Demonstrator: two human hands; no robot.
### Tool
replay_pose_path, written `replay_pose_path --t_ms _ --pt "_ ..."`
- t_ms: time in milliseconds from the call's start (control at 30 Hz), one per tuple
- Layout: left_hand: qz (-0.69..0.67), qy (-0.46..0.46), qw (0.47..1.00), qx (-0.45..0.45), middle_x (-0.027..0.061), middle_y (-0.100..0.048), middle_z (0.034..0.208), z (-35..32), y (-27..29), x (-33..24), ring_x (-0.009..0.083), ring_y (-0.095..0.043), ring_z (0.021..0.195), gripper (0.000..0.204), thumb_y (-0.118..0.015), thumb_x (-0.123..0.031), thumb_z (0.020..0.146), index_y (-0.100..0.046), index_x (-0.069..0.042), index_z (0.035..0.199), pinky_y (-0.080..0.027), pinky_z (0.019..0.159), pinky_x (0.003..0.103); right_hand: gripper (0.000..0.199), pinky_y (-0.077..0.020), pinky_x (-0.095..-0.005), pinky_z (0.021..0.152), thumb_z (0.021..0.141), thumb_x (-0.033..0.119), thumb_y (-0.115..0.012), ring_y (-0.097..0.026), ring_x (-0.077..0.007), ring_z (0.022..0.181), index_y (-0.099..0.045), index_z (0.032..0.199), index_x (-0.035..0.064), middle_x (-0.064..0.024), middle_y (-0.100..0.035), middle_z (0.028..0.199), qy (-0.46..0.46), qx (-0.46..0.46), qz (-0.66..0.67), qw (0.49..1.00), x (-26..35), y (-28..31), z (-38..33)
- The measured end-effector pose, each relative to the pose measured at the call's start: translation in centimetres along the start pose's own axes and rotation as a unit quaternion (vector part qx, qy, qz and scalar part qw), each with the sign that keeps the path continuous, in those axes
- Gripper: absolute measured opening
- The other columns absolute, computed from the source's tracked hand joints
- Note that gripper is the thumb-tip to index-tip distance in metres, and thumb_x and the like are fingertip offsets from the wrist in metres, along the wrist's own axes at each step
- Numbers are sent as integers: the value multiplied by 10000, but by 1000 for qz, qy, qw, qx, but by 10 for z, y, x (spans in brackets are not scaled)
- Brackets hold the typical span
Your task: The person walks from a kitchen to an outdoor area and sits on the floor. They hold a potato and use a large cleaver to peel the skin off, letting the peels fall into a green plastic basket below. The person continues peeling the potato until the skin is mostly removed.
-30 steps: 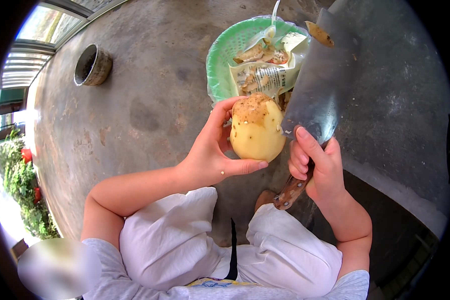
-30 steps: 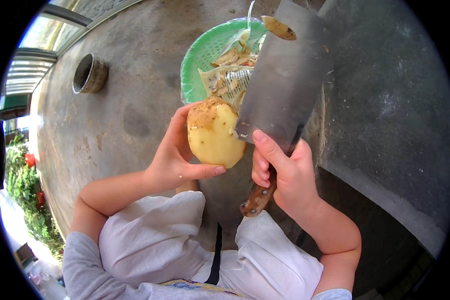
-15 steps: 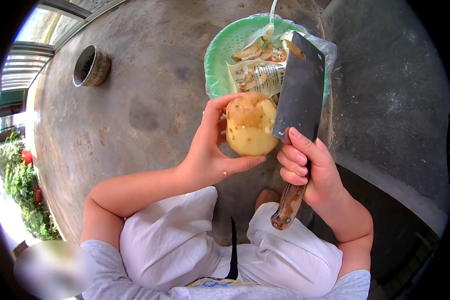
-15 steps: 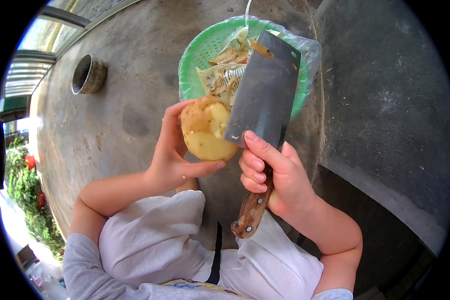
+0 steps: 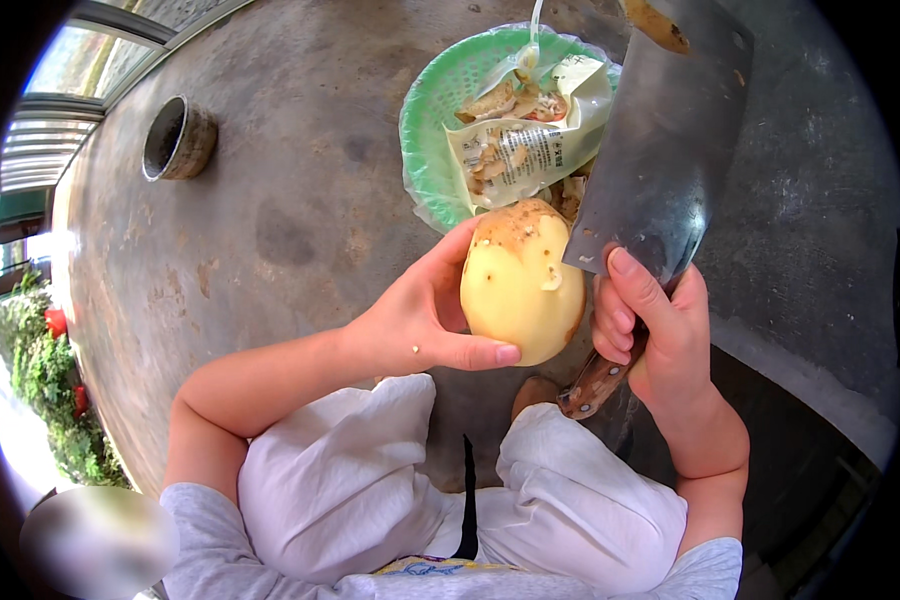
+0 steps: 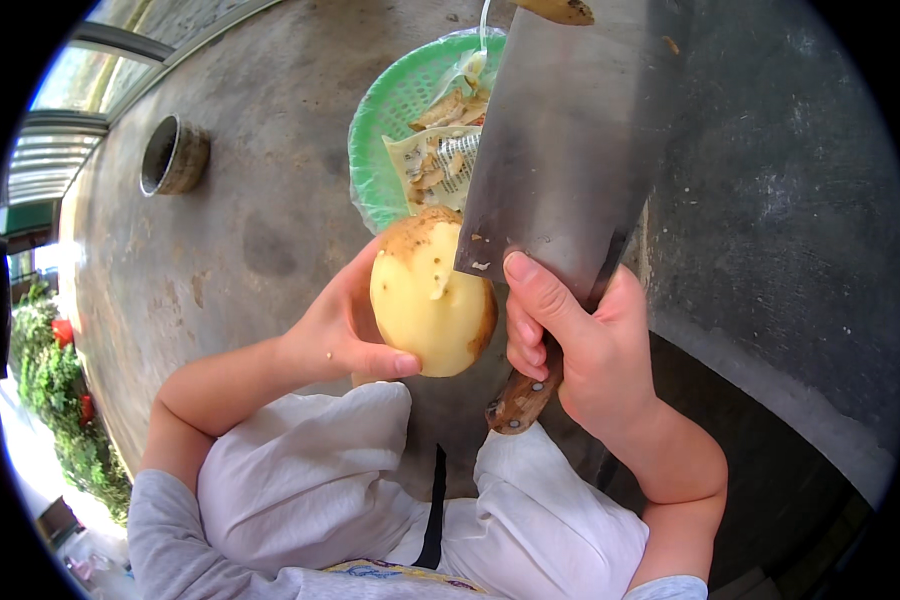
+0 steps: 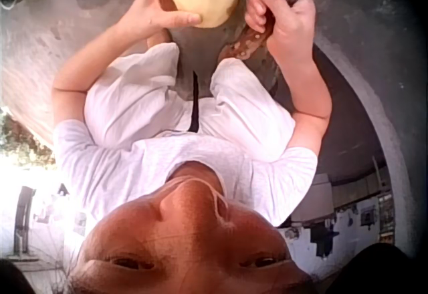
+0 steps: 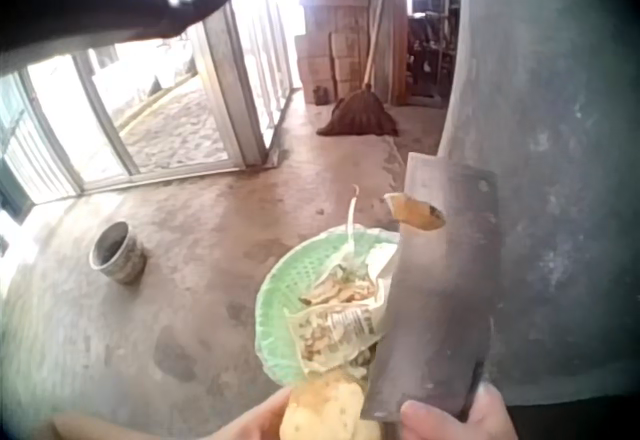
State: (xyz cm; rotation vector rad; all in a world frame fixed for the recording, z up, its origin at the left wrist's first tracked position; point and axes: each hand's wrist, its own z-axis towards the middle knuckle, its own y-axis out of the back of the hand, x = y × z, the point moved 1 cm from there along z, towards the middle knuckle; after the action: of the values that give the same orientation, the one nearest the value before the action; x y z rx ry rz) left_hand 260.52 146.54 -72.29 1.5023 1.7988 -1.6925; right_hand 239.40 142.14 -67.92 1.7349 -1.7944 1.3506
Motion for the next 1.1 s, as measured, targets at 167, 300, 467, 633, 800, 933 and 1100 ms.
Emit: replay_pose_path --t_ms 167,300,467,633,800,933,1100 --pt "42 -25 998 36 68 -416 1519 1 6 4 187 -405 1413 1013 -838 -25 779 -213 -56 1575 -347 1170 382 190 -303 -238 419 1011 200 -613 -377 -65 471 -569 922 38 20 -450 606 -1 8 -6 1000 -2 4 1" --pt "59 -29 997 26 62 -413 1525 0 8 5 174 -404 1411 1034 -845 -29 773 -205 -59 1584 -348 1166 368 260 -330 -271 443 1000 191 -642 -434 -98 479 -544 810 44 -7 -485 620 -17 16 -18 1000 1 6 3" --pt "86 -41 995 18 54 -418 1509 1 10 3 166 -410 1402 1036 -851 -25 760 -223 -60 1583 -353 1160 356 276 -327 -273 440 998 193 -645 -428 -97 470 -541 785 51 -3 -475 606 -41 16 -18 999 -1 7 5" --pt "168 -76 983 1 54 -405 1465 4 11 3 169 -431 1379 1026 -855 -17 748 -248 -57 1574 -353 1162 350 264 -316 -263 443 1002 194 -637 -402 -89 479 -534 799 60 -1 -457 607 -71 25 45 996 -10 11 7" --pt "249 -118 961 -20 53 -387 1414 4 14 6 180 -449 1360 1010 -851 -5 746 -267 -67 1568 -372 1155 349 221 -313 -250 448 1011 207 -626 -386 -72 515 -535 856 77 14 -448 635 -111 40 101 988 -18 13 11" --pt "279 -134 950 -38 54 -386 1402 3 13 5 189 -454 1359 999 -849 2 748 -278 -79 1564 -393 1146 354 223 -311 -251 448 1012 207 -623 -388 -70 519 -541 848 79 17 -449 634 -140 49 127 981 -13 15 14" --pt "222 -124 967 -20 53 -398 1410 4 13 3 186 -447 1368 995 -852 0 748 -283 -81 1560 -390 1147 352 257 -315 -264 442 1001 200 -643 -393 -87 493 -544 808 62 2 -461 615 -57 13 32 998 -12 13 12"
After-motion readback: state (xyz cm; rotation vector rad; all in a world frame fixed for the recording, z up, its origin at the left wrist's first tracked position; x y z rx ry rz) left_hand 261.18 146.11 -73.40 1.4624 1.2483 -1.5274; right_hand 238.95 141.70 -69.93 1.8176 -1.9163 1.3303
